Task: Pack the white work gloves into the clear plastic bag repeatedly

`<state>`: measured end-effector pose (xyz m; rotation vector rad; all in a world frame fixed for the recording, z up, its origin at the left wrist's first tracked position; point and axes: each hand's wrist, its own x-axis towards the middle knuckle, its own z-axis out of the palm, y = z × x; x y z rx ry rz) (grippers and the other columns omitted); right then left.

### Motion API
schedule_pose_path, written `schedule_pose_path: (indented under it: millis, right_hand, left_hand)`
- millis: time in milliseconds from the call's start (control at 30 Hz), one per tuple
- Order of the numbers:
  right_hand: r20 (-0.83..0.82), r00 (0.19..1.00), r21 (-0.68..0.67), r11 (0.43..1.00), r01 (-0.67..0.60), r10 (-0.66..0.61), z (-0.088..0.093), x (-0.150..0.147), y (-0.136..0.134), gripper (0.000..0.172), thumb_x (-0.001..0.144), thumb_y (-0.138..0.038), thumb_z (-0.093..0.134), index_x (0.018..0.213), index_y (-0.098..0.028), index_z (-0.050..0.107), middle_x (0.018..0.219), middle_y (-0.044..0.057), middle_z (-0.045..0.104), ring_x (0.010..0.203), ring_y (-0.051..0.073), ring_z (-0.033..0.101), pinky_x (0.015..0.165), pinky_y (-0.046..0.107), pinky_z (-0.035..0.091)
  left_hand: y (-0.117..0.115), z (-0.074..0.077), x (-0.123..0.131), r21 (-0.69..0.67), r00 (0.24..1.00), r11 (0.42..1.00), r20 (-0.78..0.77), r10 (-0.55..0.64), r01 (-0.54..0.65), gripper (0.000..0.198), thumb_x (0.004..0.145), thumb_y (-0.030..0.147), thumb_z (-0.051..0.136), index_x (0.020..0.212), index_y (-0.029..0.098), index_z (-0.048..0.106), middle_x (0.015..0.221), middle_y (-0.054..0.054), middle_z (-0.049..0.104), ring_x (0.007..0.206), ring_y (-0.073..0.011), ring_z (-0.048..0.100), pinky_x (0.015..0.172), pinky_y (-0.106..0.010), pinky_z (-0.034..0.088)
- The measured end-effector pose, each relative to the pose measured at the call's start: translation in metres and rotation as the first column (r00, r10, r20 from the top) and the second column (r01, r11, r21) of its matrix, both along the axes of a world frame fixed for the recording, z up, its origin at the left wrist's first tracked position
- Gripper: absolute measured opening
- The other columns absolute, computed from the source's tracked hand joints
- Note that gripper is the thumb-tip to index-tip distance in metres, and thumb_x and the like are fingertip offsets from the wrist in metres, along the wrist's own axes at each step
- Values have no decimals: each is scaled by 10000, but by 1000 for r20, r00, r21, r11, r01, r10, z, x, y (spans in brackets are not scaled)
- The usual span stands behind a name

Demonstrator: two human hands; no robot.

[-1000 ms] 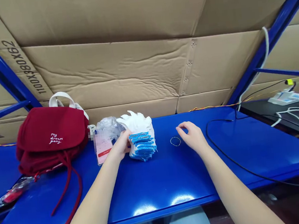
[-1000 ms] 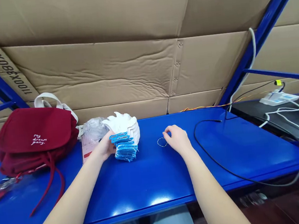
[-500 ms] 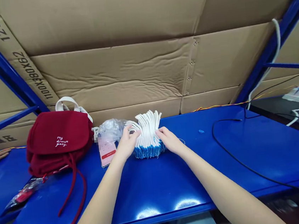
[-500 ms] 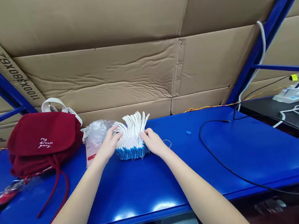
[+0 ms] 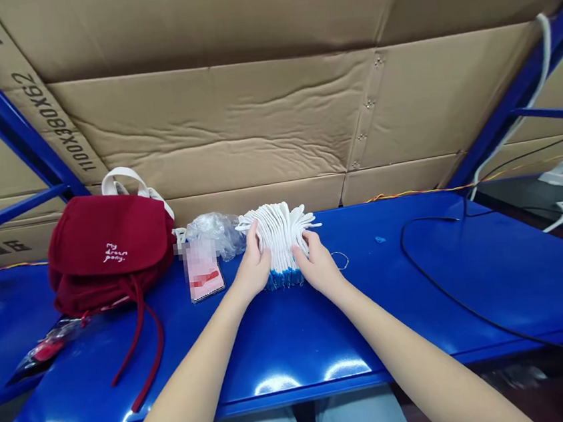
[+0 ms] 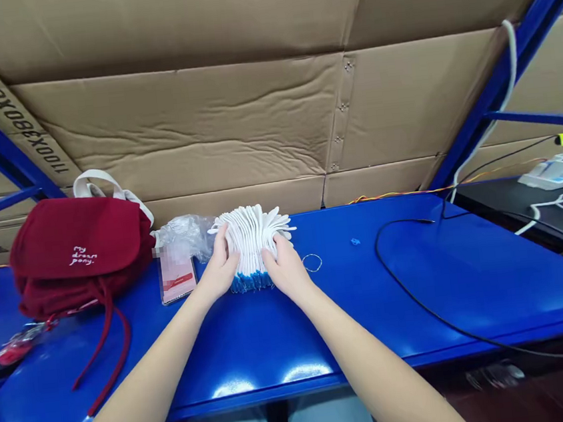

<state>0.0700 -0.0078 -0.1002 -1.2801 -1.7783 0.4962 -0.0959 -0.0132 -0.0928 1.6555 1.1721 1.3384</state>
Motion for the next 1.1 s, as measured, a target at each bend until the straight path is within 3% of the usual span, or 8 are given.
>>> schedule_pose_path:
  millis: [100, 233, 333, 433, 567, 700, 900, 1100]
  right_hand:
    - [-100, 994, -14, 999, 31, -32, -5, -4, -1, 420, 826, -374, 473, 1183, -162, 404, 1176, 168, 555, 1087, 268, 546, 900, 431, 425]
    - [-91, 995, -132, 991, 30, -42, -4, -7, -4, 661, 697, -490, 625, 1203, -160, 357, 1229, 193, 518, 1144, 300, 518, 934, 457, 417]
    - [-37, 999, -161, 986, 33, -39, 1, -7, -6, 784, 596, -513, 700, 1201, -154, 355, 1258, 196, 488, 1175, 316, 488, 942, 455, 417]
    - [-2, 998, -123, 991, 61, -62, 5, -5, -6, 727, 568, -501, 714, 1139, -168, 412, 1207, 166, 508, 1149, 323, 492, 916, 455, 430]
    - [39, 996, -90, 993, 81, -78, 7, -3, -3, 674, 560, -480, 716, 1085, -150, 452, 1128, 157, 520, 1107, 328, 488, 893, 464, 429]
    - [84, 994, -67, 995, 80, -74, 6, -3, -4, 626, 576, -534, 704, 1032, -168, 480, 1068, 127, 526, 1079, 321, 485, 881, 458, 425]
    - [96, 995, -39, 999, 30, -27, 8, -6, -13, 663, 571, -597, 693, 1048, -200, 459, 1048, 92, 533, 1058, 307, 492, 860, 443, 433]
    - [141, 989, -49, 997, 52, -45, 11, -9, -17, 777, 493, -635, 727, 1056, -181, 443, 1079, 116, 505, 1074, 329, 465, 844, 448, 434]
  left_hand:
    - [1, -4, 10, -98, 987, 995, 164, -3, 20, 659, 780, 139, 489, 1364, 209, 193, 1457, -111, 351, 1354, -197, 324, 1114, -383, 244]
    - [8, -6, 11, -332, 924, 943, 359, 135, -9, 431, 754, 212, 508, 1159, 212, 361, 1057, -52, 627, 978, -183, 610, 839, -316, 481]
    - [12, 1, 0, -337, 936, 941, 316, 154, -41, 166, 766, 298, 484, 892, 191, 499, 847, -13, 621, 867, -176, 599, 762, -280, 475]
    - [11, 11, -11, -332, 965, 943, 237, 109, -25, 115, 739, 288, 525, 742, 180, 565, 771, -5, 592, 803, -163, 562, 693, -242, 447]
    - [4, 15, -18, -384, 987, 918, 159, -40, 99, 165, 699, 279, 579, 831, 190, 619, 649, 31, 494, 604, -109, 474, 557, -208, 380]
    - [-3, 8, -27, -353, 971, 909, 168, -172, 222, 354, 691, 265, 567, 1035, 205, 620, 787, 17, 523, 664, -97, 486, 633, -212, 405]
    - [-6, -2, -38, -279, 977, 936, 46, -209, 214, 535, 694, 300, 676, 1211, 199, 584, 966, -30, 597, 775, -133, 507, 749, -269, 417]
    - [-5, -8, -41, -265, 969, 932, 42, -243, 245, 543, 738, 326, 665, 1260, 218, 564, 1111, -50, 598, 976, -187, 529, 870, -303, 411]
